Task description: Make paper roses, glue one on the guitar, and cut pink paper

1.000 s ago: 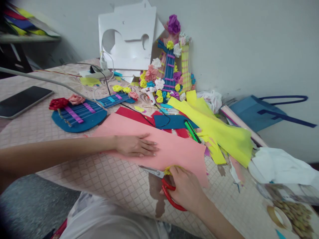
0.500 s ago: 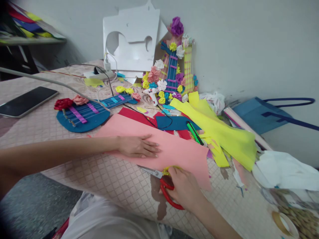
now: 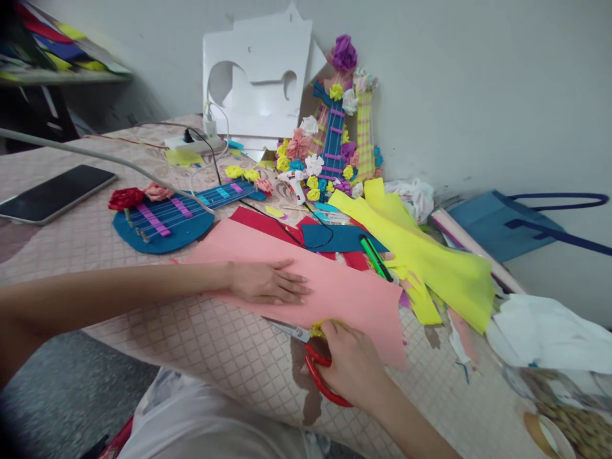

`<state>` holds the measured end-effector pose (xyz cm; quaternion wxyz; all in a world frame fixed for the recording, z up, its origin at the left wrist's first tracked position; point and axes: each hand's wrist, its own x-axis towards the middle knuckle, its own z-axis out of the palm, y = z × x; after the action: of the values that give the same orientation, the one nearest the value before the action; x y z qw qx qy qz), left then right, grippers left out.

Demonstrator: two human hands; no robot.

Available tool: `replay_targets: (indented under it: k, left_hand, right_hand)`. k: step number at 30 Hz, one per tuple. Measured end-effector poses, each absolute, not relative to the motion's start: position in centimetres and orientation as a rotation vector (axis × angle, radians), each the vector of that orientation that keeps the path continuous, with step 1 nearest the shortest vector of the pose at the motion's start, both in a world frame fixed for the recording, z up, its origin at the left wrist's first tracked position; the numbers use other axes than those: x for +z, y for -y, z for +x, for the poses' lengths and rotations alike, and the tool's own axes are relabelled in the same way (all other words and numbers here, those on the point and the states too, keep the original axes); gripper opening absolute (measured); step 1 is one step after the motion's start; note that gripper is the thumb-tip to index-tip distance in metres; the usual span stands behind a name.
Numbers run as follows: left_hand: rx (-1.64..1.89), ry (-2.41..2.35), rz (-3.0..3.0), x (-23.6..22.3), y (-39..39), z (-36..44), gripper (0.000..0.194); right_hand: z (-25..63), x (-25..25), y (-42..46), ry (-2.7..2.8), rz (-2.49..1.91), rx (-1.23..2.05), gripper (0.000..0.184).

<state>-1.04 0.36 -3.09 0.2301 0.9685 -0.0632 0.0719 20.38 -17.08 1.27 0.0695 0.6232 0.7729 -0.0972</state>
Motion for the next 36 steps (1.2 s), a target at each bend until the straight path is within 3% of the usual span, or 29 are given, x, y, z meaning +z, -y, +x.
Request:
replay_targets:
  k: [36]
  left_hand:
    - [0.270, 0.147, 2.531, -3.4, -0.4, -1.0, 0.045]
  right_hand:
    - [18.7, 1.2, 16.4, -2.284, 1.806, -0.260, 0.022]
